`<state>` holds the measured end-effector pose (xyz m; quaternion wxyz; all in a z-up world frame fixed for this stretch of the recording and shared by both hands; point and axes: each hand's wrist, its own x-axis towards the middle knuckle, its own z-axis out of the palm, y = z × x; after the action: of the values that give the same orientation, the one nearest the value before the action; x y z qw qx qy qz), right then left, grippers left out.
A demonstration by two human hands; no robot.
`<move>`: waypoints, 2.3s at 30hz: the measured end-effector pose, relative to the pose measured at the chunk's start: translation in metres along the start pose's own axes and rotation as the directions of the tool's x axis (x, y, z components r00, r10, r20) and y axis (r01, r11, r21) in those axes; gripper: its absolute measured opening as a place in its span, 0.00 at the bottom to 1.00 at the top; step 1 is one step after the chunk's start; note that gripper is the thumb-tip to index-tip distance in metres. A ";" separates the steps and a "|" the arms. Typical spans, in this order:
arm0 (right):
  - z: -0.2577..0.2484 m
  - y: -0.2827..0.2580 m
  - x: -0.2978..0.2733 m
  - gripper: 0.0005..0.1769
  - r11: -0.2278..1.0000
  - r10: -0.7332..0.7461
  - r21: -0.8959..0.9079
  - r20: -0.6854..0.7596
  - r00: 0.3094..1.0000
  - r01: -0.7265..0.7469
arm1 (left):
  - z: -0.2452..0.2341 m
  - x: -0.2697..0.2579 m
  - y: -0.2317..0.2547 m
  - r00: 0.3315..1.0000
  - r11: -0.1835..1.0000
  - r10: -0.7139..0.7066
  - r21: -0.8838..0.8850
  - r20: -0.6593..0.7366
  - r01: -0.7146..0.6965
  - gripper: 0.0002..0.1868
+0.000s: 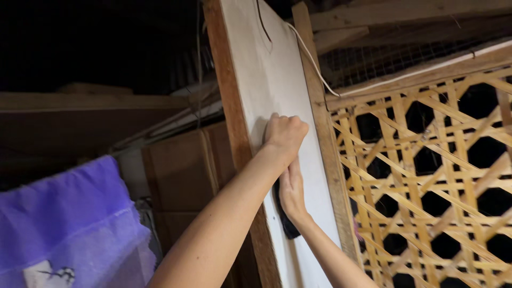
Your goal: The person wipes a wooden wall and a vertical wooden beam using a dark cloth. They repeatedly dip the cloth into a metal bucket of water, wring it out, and continue wiping different sections of the wall and beam.
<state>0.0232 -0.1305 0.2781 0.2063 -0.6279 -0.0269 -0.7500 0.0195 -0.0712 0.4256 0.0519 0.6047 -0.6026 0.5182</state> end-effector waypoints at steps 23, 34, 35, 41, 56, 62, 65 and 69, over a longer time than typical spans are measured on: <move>0.039 -0.001 0.105 0.24 0.948 -0.288 -0.125 0.064 0.955 0.294 | -0.061 -0.034 -0.132 0.708 0.796 -0.484 -0.594 -0.514 0.113 0.21; 0.028 -0.029 0.061 0.20 0.970 -0.225 -0.061 0.131 0.966 0.234 | -0.055 -0.036 -0.131 0.610 0.757 -0.530 -0.653 -0.589 0.026 0.16; 0.017 -0.030 0.033 0.20 0.955 -0.279 -0.063 0.145 0.949 0.290 | -0.055 -0.036 -0.128 0.605 0.774 -0.509 -0.633 -0.612 0.010 0.16; 0.035 -0.017 0.078 0.23 0.949 -0.283 -0.111 0.124 0.951 0.296 | -0.068 -0.035 -0.119 0.637 0.798 -0.474 -0.603 -0.608 0.019 0.15; 0.084 -0.007 0.318 0.25 0.969 -0.244 -0.054 -0.077 0.967 0.240 | -0.066 -0.008 -0.119 0.667 0.945 -0.291 -0.315 -0.686 0.089 0.23; 0.110 -0.013 0.344 0.24 0.904 -0.427 -0.053 -0.044 0.903 0.425 | -0.060 -0.001 -0.128 0.653 0.957 -0.290 -0.230 -0.699 0.179 0.25; 0.108 -0.007 0.374 0.27 0.889 -0.458 -0.047 -0.061 0.887 0.456 | -0.053 0.017 -0.126 0.624 0.969 -0.235 -0.129 -0.745 0.211 0.21; 0.101 0.002 0.406 0.28 0.970 -0.031 -0.245 -0.106 0.994 0.004 | -0.045 0.030 -0.120 0.597 0.955 -0.222 -0.047 -0.771 0.294 0.21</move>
<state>0.0662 -0.2140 0.6860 0.1220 -0.6065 0.0714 -0.7824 0.0798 -0.0284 0.5339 0.3517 0.4087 -0.4061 0.7378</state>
